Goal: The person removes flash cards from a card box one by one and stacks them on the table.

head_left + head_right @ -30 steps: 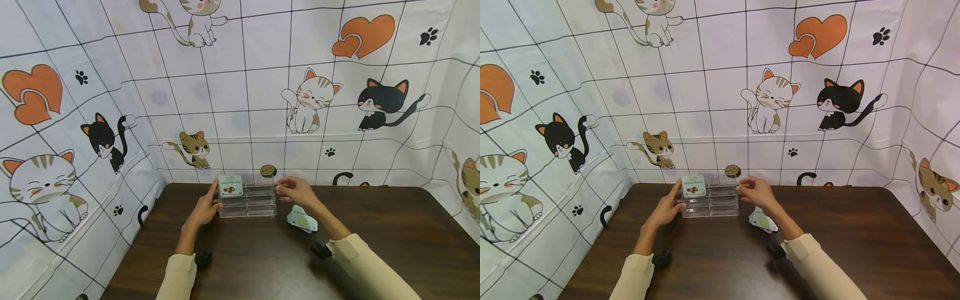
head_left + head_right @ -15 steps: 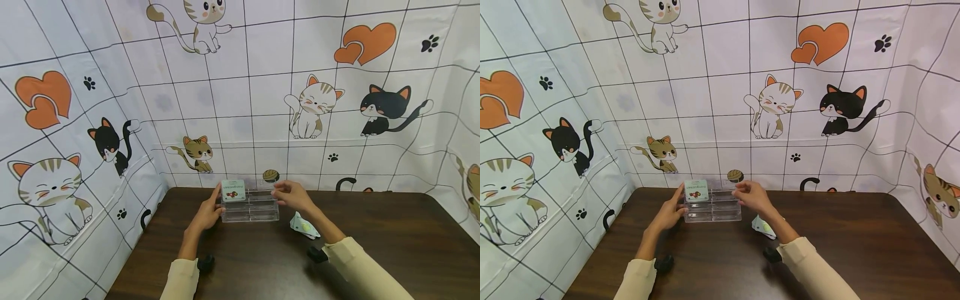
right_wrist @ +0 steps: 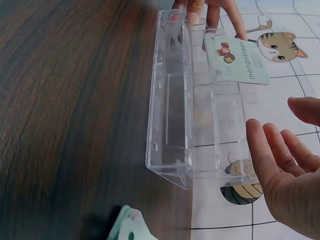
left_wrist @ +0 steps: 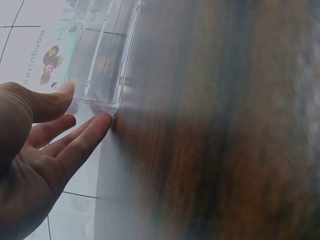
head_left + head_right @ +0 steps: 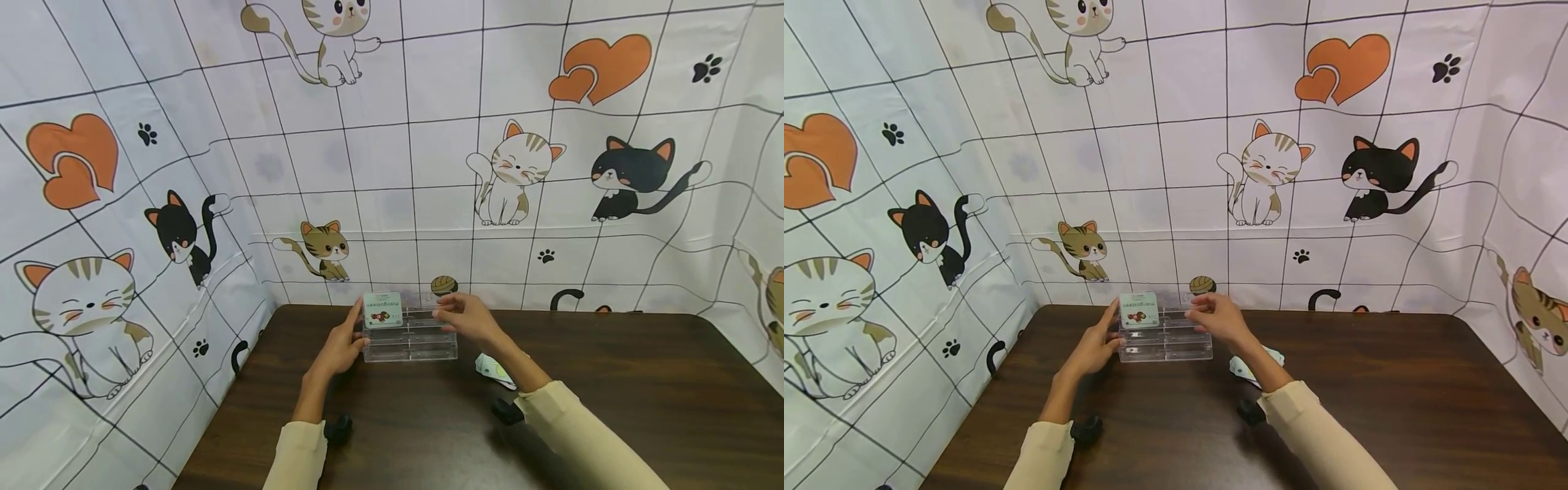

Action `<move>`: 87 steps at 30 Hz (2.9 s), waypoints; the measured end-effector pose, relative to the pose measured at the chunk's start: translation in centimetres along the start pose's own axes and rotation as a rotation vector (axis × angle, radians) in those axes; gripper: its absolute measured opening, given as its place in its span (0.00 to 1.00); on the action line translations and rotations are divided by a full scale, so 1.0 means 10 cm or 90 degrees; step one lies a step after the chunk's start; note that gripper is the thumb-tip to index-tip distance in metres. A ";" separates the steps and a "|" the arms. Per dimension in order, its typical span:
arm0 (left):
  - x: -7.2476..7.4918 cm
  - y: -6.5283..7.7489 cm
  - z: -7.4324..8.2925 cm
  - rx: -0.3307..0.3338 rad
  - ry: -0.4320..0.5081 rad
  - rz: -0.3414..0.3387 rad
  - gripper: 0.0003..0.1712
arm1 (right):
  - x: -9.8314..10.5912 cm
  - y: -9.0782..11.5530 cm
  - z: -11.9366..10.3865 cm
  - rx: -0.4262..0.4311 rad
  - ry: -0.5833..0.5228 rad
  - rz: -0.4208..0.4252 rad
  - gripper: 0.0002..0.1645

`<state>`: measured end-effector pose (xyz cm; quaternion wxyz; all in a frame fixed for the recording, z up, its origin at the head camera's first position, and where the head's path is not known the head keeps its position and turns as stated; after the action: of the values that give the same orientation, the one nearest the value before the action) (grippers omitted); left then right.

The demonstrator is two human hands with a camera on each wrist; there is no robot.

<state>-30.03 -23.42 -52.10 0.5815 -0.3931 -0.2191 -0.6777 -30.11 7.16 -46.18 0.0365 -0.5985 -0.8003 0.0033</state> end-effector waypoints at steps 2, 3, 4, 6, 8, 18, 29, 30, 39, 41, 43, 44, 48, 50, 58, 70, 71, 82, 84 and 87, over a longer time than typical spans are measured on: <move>-0.01 0.00 0.00 -0.001 -0.001 0.002 0.55 | -0.03 0.00 0.01 -0.001 0.000 -0.001 0.26; -0.01 0.00 0.00 0.000 -0.001 0.003 0.55 | -0.04 -0.01 0.02 -0.002 0.001 0.000 0.26; -0.01 0.00 -0.01 0.000 -0.001 0.003 0.55 | -0.06 -0.01 0.03 -0.001 0.001 -0.001 0.26; 0.00 0.00 -0.01 0.004 -0.004 0.002 0.55 | -0.09 -0.02 0.03 0.000 0.006 -0.002 0.26; 0.00 0.00 -0.02 0.005 -0.003 0.000 0.55 | -0.12 -0.03 0.04 -0.002 0.005 -0.002 0.26; 0.00 0.00 -0.01 0.004 0.009 -0.003 0.54 | -0.25 -0.10 0.06 -0.009 0.002 -0.018 0.29; -0.01 0.00 -0.04 -0.006 0.003 -0.002 0.54 | -0.36 -0.25 0.09 -0.009 0.030 0.002 0.27; -0.01 0.00 -0.03 -0.007 0.003 -0.002 0.54 | -0.37 -0.27 0.09 -0.006 0.032 0.004 0.27; 0.01 0.00 -0.01 -0.012 0.012 -0.002 0.54 | -0.44 -0.34 0.06 0.010 0.051 0.008 0.23; 0.01 0.00 -0.01 -0.010 0.013 0.000 0.54 | -0.44 -0.36 0.05 0.016 0.052 0.003 0.23; 0.01 0.00 0.00 -0.008 0.014 0.001 0.54 | -0.45 -0.37 0.04 0.021 0.047 -0.002 0.22; 0.01 0.00 0.00 -0.007 0.014 0.002 0.54 | -0.46 -0.38 0.04 0.024 0.045 -0.004 0.23; 0.01 0.01 -0.01 -0.008 0.011 0.003 0.54 | -0.47 -0.40 0.04 0.031 0.035 -0.005 0.22; 0.00 0.00 -0.01 -0.008 0.010 0.003 0.54 | -0.47 -0.41 0.04 0.031 0.031 -0.001 0.21; 0.00 0.00 -0.01 -0.008 0.010 0.008 0.54 | -0.52 -0.46 0.04 0.028 0.033 0.028 0.17; 0.01 0.01 -0.01 -0.015 0.018 0.004 0.53 | -0.64 -0.55 0.05 0.072 0.110 0.072 0.17; 0.00 0.01 -0.02 -0.015 0.017 0.003 0.53 | -0.66 -0.56 0.06 0.080 0.120 0.079 0.18; 0.01 -0.02 -0.03 -0.013 0.013 -0.002 0.53 | -0.75 -0.62 0.03 0.130 0.196 0.138 0.09; 0.01 -0.03 -0.03 -0.013 0.017 -0.001 0.53 | -0.74 -0.62 0.01 0.124 0.202 0.143 0.08; 0.01 -0.03 -0.02 -0.015 0.019 -0.001 0.53 | -0.72 -0.61 -0.01 0.104 0.205 0.152 0.09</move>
<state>-30.38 -23.57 -52.09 0.5793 -0.3898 -0.2032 -0.6865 -33.96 -1.50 -46.16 0.2115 -0.6767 -0.7048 -0.0230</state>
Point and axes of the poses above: each hand's wrist, its own y-axis away from the middle knuckle, its own x-axis out of the back of the hand, z = x × y, the point moved 1 cm from there along -y, towards the middle knuckle, and after that the axes turned 12 degrees about -y, right-handed, at the moved point
